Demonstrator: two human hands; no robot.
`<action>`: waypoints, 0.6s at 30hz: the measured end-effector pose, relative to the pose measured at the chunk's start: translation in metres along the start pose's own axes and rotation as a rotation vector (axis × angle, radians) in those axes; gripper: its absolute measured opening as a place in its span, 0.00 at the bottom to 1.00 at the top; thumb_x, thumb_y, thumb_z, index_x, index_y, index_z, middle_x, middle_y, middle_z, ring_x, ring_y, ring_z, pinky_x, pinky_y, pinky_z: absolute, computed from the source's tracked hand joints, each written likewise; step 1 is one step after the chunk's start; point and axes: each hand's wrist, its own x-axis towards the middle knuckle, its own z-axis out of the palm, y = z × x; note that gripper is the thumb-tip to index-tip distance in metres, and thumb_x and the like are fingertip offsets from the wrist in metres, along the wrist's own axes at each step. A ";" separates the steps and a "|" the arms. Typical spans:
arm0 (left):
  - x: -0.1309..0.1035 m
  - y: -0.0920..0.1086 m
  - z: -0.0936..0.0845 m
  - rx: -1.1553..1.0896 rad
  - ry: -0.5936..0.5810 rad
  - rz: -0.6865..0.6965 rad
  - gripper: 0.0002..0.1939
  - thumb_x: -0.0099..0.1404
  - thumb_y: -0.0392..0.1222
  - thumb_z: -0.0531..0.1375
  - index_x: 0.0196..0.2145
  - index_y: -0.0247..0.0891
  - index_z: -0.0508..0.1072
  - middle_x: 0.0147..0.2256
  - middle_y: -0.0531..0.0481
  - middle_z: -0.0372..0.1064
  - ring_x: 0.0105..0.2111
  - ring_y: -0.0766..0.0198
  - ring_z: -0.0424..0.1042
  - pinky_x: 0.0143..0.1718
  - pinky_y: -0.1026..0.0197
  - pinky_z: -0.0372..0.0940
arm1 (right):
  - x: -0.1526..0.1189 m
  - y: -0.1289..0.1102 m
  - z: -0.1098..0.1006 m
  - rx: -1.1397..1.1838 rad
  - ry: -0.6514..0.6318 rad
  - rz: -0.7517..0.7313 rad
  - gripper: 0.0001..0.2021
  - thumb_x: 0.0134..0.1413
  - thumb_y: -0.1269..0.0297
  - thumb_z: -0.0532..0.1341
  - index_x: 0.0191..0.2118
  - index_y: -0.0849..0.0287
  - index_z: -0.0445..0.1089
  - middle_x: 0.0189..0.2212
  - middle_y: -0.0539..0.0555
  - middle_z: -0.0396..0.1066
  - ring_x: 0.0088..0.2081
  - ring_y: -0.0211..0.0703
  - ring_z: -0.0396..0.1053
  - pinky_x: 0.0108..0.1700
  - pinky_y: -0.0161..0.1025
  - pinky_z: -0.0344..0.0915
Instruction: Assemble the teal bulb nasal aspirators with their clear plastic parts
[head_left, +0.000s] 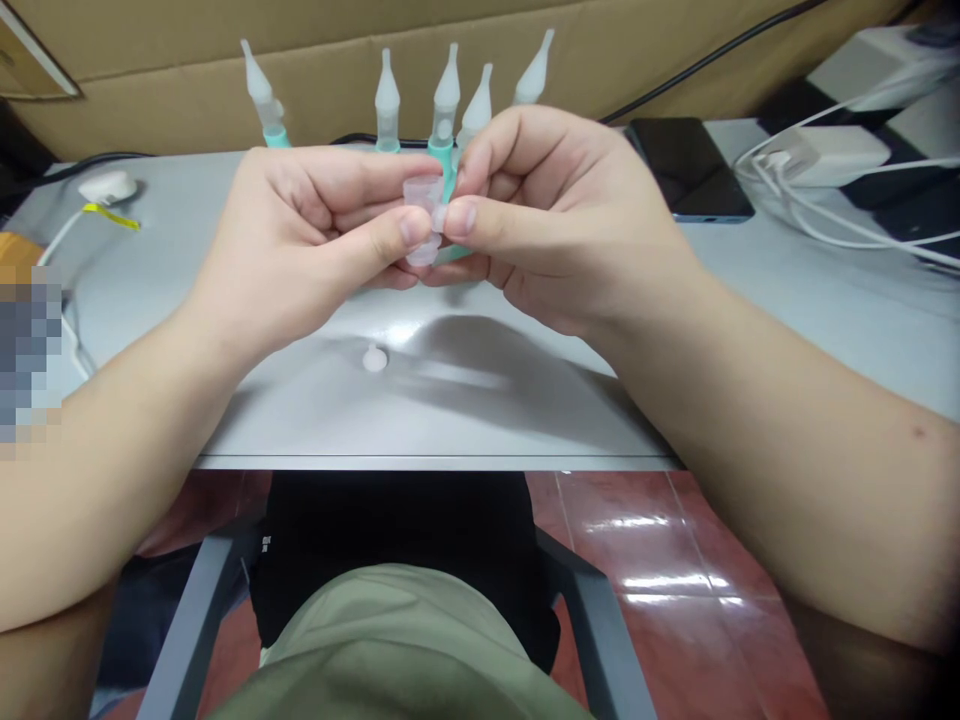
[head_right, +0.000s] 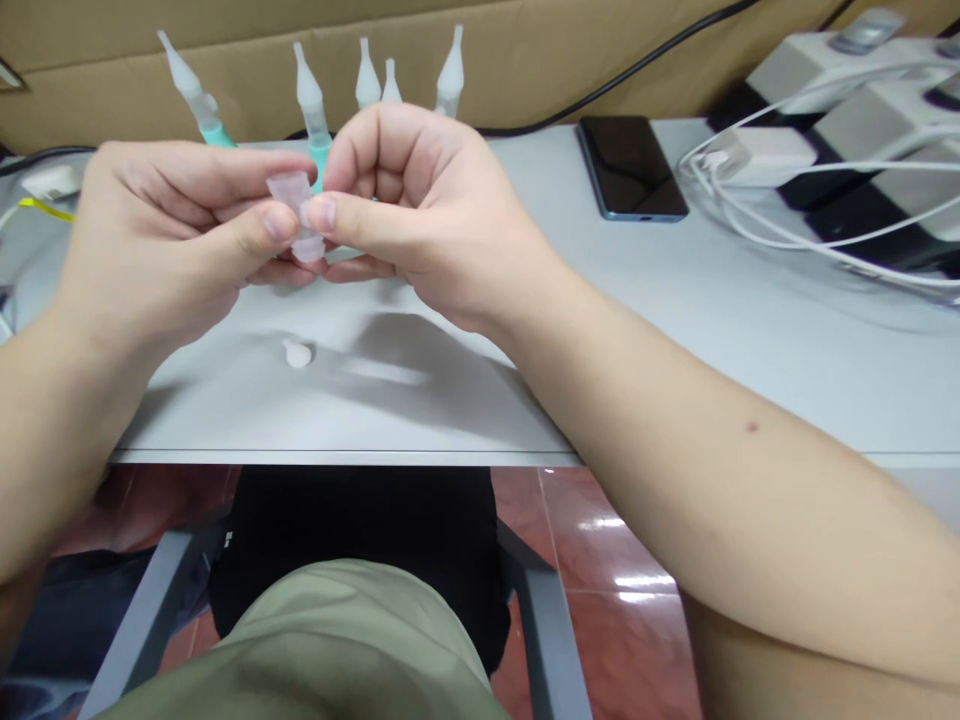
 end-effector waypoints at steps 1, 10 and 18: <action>0.000 0.000 -0.001 -0.008 -0.006 0.013 0.18 0.73 0.52 0.83 0.53 0.39 0.95 0.39 0.53 0.89 0.40 0.50 0.94 0.41 0.50 0.92 | 0.000 0.000 0.000 -0.006 0.005 0.004 0.16 0.61 0.64 0.90 0.41 0.54 0.83 0.37 0.51 0.87 0.43 0.48 0.90 0.45 0.40 0.90; 0.001 0.000 -0.006 0.092 -0.048 0.007 0.26 0.74 0.63 0.82 0.54 0.38 0.93 0.38 0.51 0.87 0.41 0.48 0.94 0.42 0.44 0.93 | 0.004 0.007 0.004 0.053 0.014 -0.037 0.16 0.58 0.64 0.91 0.40 0.53 0.85 0.35 0.48 0.85 0.37 0.42 0.86 0.45 0.37 0.89; -0.001 -0.019 -0.011 0.049 -0.007 -0.002 0.27 0.78 0.57 0.80 0.66 0.41 0.89 0.45 0.48 0.88 0.39 0.53 0.93 0.40 0.49 0.92 | 0.002 0.011 0.006 0.026 0.028 -0.085 0.04 0.71 0.66 0.83 0.44 0.51 0.91 0.41 0.48 0.88 0.42 0.43 0.89 0.50 0.39 0.91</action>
